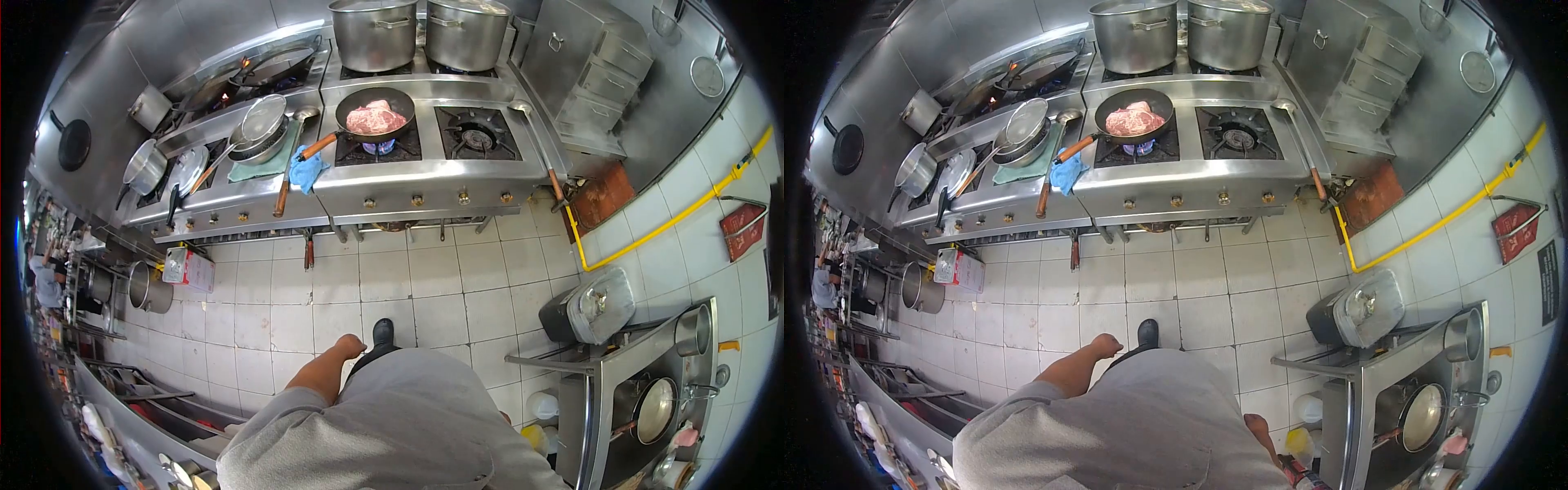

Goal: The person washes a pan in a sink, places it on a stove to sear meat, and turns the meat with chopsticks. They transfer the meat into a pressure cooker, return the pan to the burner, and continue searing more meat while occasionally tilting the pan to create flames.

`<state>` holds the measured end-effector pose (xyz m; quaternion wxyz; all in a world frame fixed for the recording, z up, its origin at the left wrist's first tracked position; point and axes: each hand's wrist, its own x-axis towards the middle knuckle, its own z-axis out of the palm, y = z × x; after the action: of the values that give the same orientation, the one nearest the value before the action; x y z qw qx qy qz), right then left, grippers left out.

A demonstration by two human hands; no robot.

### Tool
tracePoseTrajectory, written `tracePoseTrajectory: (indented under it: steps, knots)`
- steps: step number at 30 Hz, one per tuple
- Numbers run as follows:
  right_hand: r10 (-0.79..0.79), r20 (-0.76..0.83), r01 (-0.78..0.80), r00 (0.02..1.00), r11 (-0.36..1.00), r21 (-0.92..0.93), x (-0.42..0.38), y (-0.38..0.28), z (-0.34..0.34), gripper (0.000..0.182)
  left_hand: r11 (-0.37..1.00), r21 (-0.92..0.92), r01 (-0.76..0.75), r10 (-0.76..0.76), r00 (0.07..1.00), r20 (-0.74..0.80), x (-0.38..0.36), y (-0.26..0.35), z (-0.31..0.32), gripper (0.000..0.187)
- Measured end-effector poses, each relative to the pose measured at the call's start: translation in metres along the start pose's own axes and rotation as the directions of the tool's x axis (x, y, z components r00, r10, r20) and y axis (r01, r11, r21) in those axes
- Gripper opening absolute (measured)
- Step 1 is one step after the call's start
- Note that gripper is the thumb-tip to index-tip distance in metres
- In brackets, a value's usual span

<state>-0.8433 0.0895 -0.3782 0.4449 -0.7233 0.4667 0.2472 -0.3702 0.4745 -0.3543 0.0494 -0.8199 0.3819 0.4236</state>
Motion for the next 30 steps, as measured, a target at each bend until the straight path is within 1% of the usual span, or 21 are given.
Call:
tracePoseTrajectory:
  steps: [1, 3, 5, 7, 9, 11, 13, 14, 15, 16, 18, 19, 20, 21, 23, 24, 25, 26, 27, 29, 30]
  knots:
    - [0.0, 0.001, 0.0, 1.0, 1.0, -0.004, 0.007, 0.01, 0.002, 0.045, 1.0, -0.031, 0.001, -0.002, 1.0, -0.018, 0.0, 0.0, 0.0, 0.047]
    - [-0.03, 0.089, 0.046, 0.996, 0.981, -0.189, 0.026, 0.035, 0.004, 0.048, 1.0, -0.019, 0.0, -0.001, 1.0, -0.022, -0.003, 0.001, -0.004, 0.048]
    - [-0.065, 0.088, 0.081, 0.994, 0.976, -0.202, 0.036, 0.057, 0.011, 0.048, 1.0, -0.006, 0.001, -0.001, 1.0, -0.026, -0.01, 0.003, -0.008, 0.048]
    - [-0.101, 0.085, 0.117, 0.991, 0.97, -0.212, 0.036, 0.056, 0.008, 0.048, 0.97, -0.211, 0.121, -0.13, 0.991, -0.033, -0.021, 0.008, -0.017, 0.048]
    - [-0.02, 0.106, 0.043, 0.994, 0.974, -0.225, 0.023, 0.033, -0.002, 0.047, 0.978, -0.177, 0.111, -0.118, 0.992, -0.032, -0.015, 0.001, -0.003, 0.047]
    - [-0.047, 0.079, 0.063, 0.996, 0.977, -0.203, 0.017, 0.025, -0.004, 0.047, 0.984, -0.143, 0.105, -0.11, 0.994, -0.028, -0.006, -0.007, 0.015, 0.047]
    - [-0.077, 0.054, 0.086, 0.996, 0.979, -0.183, 0.023, 0.027, -0.004, 0.047, 0.999, -0.015, 0.039, -0.04, 0.998, -0.053, 0.001, -0.014, 0.031, 0.047]
    - [-0.195, 0.097, 0.212, 0.976, 0.952, -0.221, 0.037, 0.04, -0.002, 0.045, 0.999, -0.018, 0.046, -0.047, 0.997, -0.053, -0.002, -0.013, 0.029, 0.047]
    - [-0.31, 0.138, 0.336, 0.941, 0.908, -0.252, 0.044, 0.045, -0.001, 0.042, 1.0, -0.004, 0.009, -0.01, 0.999, -0.046, -0.004, -0.011, 0.027, 0.047]
    - [-0.301, 0.156, 0.333, 0.941, 0.904, -0.266, 0.053, 0.05, -0.004, 0.042, 1.0, 0.005, -0.021, 0.021, 0.999, -0.04, -0.008, -0.009, 0.027, 0.048]
    - [-0.255, 0.173, 0.298, 0.951, 0.905, -0.303, 0.058, 0.026, -0.014, 0.041, 0.985, -0.133, 0.105, -0.111, 0.993, -0.035, 0.002, -0.013, 0.038, 0.048]
    - [-0.237, 0.179, 0.285, 0.955, 0.902, -0.324, 0.061, 0.013, -0.021, 0.041, 0.998, -0.006, 0.061, -0.062, 0.997, -0.046, 0.012, -0.02, 0.051, 0.023]
    - [-0.225, 0.189, 0.28, 0.956, 0.895, -0.348, 0.064, -0.002, -0.028, 0.04, 0.984, -0.105, 0.145, -0.159, 0.979, -0.13, 0.002, -0.014, 0.047, 0.029]
    - [-0.225, 0.198, 0.285, 0.954, 0.884, -0.37, 0.069, -0.015, -0.036, 0.04, 0.936, -0.23, 0.266, -0.298, 0.947, -0.118, -0.013, -0.001, 0.027, 0.044]
    - [-0.237, 0.217, 0.311, 0.947, 0.845, -0.434, 0.081, -0.039, -0.053, 0.039, 0.857, -0.42, 0.298, -0.374, 0.921, -0.108, -0.036, 0.005, 0.006, 0.055]
    - [-0.251, 0.229, 0.332, 0.941, 0.822, -0.462, 0.089, -0.054, -0.064, 0.039, 0.833, -0.477, 0.28, -0.37, 0.923, -0.104, -0.05, 0.006, -0.008, 0.053]
    - [-0.268, 0.246, 0.359, 0.932, 0.789, -0.499, 0.099, -0.068, -0.074, 0.038, 0.823, -0.469, 0.321, -0.463, 0.857, -0.226, -0.059, 0.008, -0.007, 0.039]
    - [-0.283, 0.266, 0.385, 0.922, 0.752, -0.536, 0.109, -0.084, -0.086, 0.038, 0.754, -0.618, 0.222, -0.537, 0.749, -0.387, -0.067, 0.007, 0.002, 0.033]
    - [-0.296, 0.29, 0.413, 0.91, 0.706, -0.575, 0.118, -0.099, -0.096, 0.038, 0.679, -0.727, 0.101, -0.629, 0.591, -0.505, -0.079, 0.006, 0.016, 0.031]
    - [-0.319, 0.348, 0.472, 0.882, 0.605, -0.641, 0.139, -0.131, -0.113, 0.037, 0.585, -0.8, 0.133, -0.724, 0.531, -0.44, -0.117, 0.009, 0.027, 0.037]
    - [-0.33, 0.381, 0.504, 0.864, 0.544, -0.671, 0.15, -0.148, -0.118, 0.037, 0.519, -0.84, 0.156, -0.781, 0.485, -0.393, -0.154, 0.02, 0.023, 0.037]
